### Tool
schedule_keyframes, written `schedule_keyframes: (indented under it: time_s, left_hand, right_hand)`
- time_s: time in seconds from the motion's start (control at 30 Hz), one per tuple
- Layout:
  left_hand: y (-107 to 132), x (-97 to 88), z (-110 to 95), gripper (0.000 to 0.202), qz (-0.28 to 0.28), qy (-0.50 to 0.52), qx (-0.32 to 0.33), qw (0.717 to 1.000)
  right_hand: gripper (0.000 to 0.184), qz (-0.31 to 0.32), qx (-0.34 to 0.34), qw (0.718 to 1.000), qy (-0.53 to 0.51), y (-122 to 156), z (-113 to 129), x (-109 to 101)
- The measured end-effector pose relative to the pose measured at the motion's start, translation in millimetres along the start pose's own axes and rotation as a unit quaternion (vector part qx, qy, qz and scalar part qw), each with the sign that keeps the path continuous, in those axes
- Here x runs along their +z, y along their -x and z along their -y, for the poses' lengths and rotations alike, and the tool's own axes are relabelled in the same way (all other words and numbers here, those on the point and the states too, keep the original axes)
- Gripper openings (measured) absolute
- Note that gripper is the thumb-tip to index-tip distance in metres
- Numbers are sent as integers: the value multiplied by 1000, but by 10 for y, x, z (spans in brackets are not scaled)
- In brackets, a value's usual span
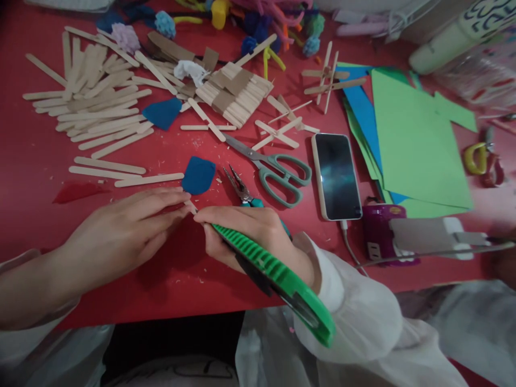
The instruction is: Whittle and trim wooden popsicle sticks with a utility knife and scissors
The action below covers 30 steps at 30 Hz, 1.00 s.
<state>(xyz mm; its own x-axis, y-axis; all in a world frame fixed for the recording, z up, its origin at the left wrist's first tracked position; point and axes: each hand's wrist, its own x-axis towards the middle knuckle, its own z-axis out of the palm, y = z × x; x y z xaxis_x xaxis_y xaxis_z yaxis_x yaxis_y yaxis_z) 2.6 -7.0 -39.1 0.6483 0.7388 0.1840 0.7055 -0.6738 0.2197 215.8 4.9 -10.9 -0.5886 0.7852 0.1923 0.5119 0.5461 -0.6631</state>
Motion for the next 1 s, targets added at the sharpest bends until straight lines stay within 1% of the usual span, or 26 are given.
schedule_keyframes:
  time_s: [0.13, 0.37, 0.57, 0.7, 0.77, 0.9, 1.0]
  left_hand:
    - [6, -1, 1, 32, 20, -2, -2, 1000]
    - [3, 2, -1, 31, 16, 6, -9, 1000]
    - [2, 4, 2, 32, 10, 1, -4, 1000]
    - [5, 9, 3, 34, 17, 15, -7, 1000]
    - [10, 9, 3, 35, 20, 29, -10, 999]
    - [13, 2, 2, 41, 22, 38, -9, 999]
    - [2, -6, 0, 43, 22, 22, -1, 1000]
  right_hand:
    - [17, -9, 2, 1000, 7, 8, 1, 8]
    - [16, 5, -3, 1000, 14, 8, -13, 10]
    - [15, 3, -24, 1000, 13, -19, -3, 26]
    - [14, -3, -32, 999, 11, 0, -22, 47]
    - [14, 0, -46, 999, 11, 15, -32, 54]
    - [18, 22, -100, 994, 34, 17, -18, 60]
    - [18, 22, -101, 993, 62, 2, -1, 72]
